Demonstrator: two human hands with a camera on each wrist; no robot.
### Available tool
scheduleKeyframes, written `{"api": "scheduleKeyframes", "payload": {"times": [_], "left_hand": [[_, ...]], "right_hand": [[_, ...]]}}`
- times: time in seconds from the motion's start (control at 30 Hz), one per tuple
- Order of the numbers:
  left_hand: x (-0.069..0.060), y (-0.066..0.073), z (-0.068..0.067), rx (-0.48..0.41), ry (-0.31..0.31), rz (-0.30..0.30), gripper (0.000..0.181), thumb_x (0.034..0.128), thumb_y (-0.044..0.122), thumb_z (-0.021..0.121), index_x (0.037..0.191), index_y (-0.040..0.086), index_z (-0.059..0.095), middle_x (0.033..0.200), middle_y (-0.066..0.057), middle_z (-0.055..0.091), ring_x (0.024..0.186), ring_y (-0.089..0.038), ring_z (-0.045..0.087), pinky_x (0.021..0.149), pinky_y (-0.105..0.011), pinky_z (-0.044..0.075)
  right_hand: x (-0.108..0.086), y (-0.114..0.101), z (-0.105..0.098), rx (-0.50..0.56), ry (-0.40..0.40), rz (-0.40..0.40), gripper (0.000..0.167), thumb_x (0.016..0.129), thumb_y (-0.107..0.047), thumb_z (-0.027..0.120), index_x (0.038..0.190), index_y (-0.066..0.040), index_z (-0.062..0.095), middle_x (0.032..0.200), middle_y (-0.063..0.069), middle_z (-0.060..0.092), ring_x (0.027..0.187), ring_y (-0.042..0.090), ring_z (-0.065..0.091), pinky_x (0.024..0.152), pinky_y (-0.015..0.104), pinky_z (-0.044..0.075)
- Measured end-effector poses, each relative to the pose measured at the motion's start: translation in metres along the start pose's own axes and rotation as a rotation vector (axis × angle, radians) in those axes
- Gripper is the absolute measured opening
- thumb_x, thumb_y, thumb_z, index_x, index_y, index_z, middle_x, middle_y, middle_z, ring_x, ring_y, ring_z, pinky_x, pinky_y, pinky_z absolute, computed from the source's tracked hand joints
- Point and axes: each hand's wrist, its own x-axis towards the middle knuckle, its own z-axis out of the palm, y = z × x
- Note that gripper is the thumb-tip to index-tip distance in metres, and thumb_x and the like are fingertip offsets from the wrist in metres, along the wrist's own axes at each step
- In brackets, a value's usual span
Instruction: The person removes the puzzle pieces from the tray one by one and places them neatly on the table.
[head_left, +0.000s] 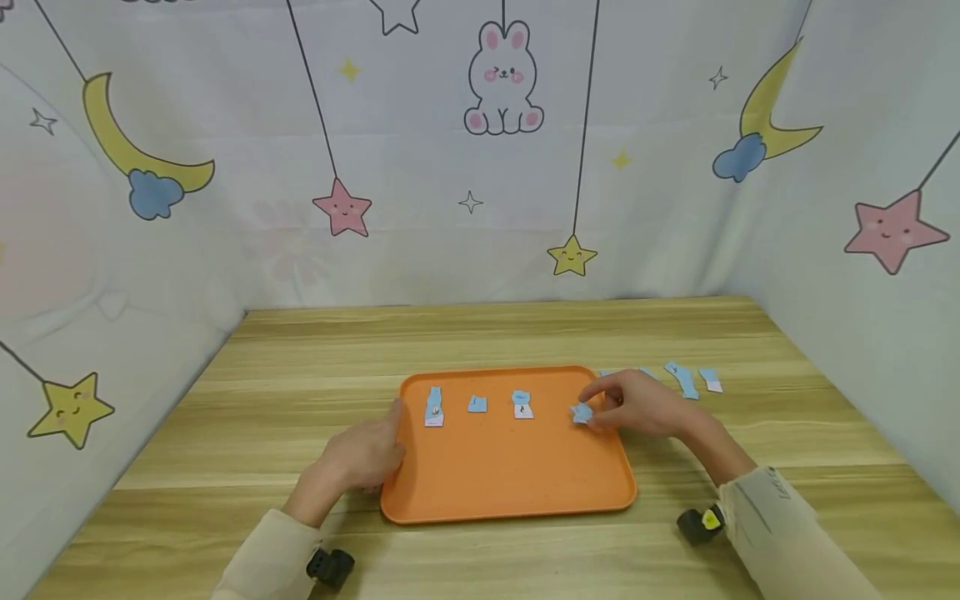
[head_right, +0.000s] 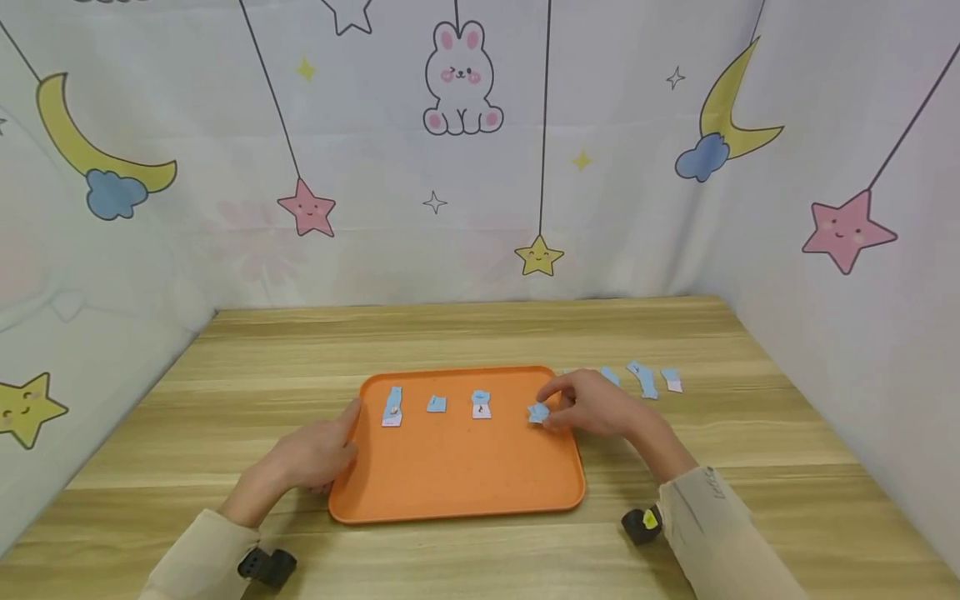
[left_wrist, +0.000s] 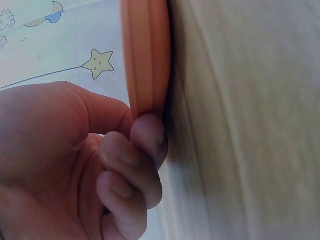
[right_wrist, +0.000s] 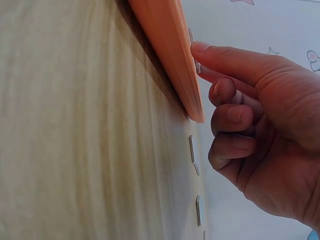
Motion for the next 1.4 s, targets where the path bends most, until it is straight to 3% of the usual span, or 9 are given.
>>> {"api": "scheduleKeyframes", "payload": {"times": [0.27,0.6,0.93,1.0,1.13,1.33,1.4], "left_hand": [[-0.002,0.002,-0.001,-0.005,-0.007,0.001,0.074,0.1043,0.012,0.049,0.167,-0.004,0.013,0.058,-0.005,0.059,0.044,-0.014,0.051,0.046,-0.027,0.037],[-0.002,0.002,-0.002,0.004,-0.01,0.008,0.074,0.104,0.012,0.049,0.167,-0.005,0.013,0.057,-0.004,0.059,0.044,-0.015,0.052,0.046,-0.027,0.038],[0.017,-0.023,0.008,-0.008,-0.025,0.069,0.078,0.1021,0.015,0.046,0.167,-0.004,0.008,0.056,-0.002,0.059,0.043,-0.016,0.056,0.044,-0.032,0.044],[0.017,-0.023,0.008,-0.009,-0.032,0.069,0.078,0.102,0.015,0.046,0.167,-0.004,0.008,0.056,-0.002,0.06,0.043,-0.016,0.057,0.045,-0.032,0.045],[0.032,-0.039,0.019,-0.004,-0.028,0.035,0.079,0.1006,0.018,0.046,0.168,-0.002,0.009,0.057,-0.002,0.061,0.042,-0.015,0.058,0.046,-0.032,0.046],[0.023,-0.03,0.011,-0.009,-0.055,0.05,0.078,0.1022,0.015,0.045,0.167,-0.005,0.007,0.058,-0.004,0.061,0.044,-0.017,0.058,0.047,-0.032,0.044],[0.028,-0.032,0.013,-0.008,-0.068,0.038,0.079,0.1024,0.017,0.044,0.168,-0.002,0.005,0.058,-0.003,0.062,0.044,-0.016,0.058,0.047,-0.031,0.044]], "right_hand": [[-0.009,0.0,-0.003,0.016,0.015,-0.031,0.035,0.092,-0.019,0.08,0.123,-0.004,0.075,0.061,-0.007,0.041,0.057,0.006,0.038,0.059,0.024,0.037],[-0.024,0.008,-0.015,0.004,0.038,-0.008,0.037,0.093,-0.021,0.081,0.125,-0.005,0.075,0.062,-0.005,0.052,0.054,0.004,0.04,0.058,0.024,0.04],[-0.035,0.022,-0.03,0.03,0.069,0.062,0.04,0.093,-0.018,0.08,0.128,0.0,0.072,0.068,-0.001,0.056,0.053,0.008,0.045,0.055,0.027,0.043],[-0.037,0.027,-0.03,0.03,0.064,0.067,0.04,0.093,-0.017,0.079,0.128,0.0,0.072,0.069,0.001,0.058,0.053,0.007,0.046,0.055,0.027,0.044],[-0.036,0.034,-0.029,0.011,0.04,0.077,0.036,0.093,-0.015,0.078,0.127,-0.002,0.074,0.063,-0.003,0.052,0.052,0.006,0.04,0.056,0.026,0.041],[-0.032,0.034,-0.026,-0.013,0.018,0.071,0.036,0.092,-0.017,0.08,0.126,-0.005,0.075,0.061,-0.007,0.045,0.053,0.005,0.037,0.058,0.025,0.038],[-0.032,0.034,-0.025,-0.018,0.017,0.072,0.036,0.092,-0.017,0.08,0.125,-0.005,0.075,0.061,-0.007,0.044,0.053,0.004,0.037,0.058,0.025,0.037]]}}
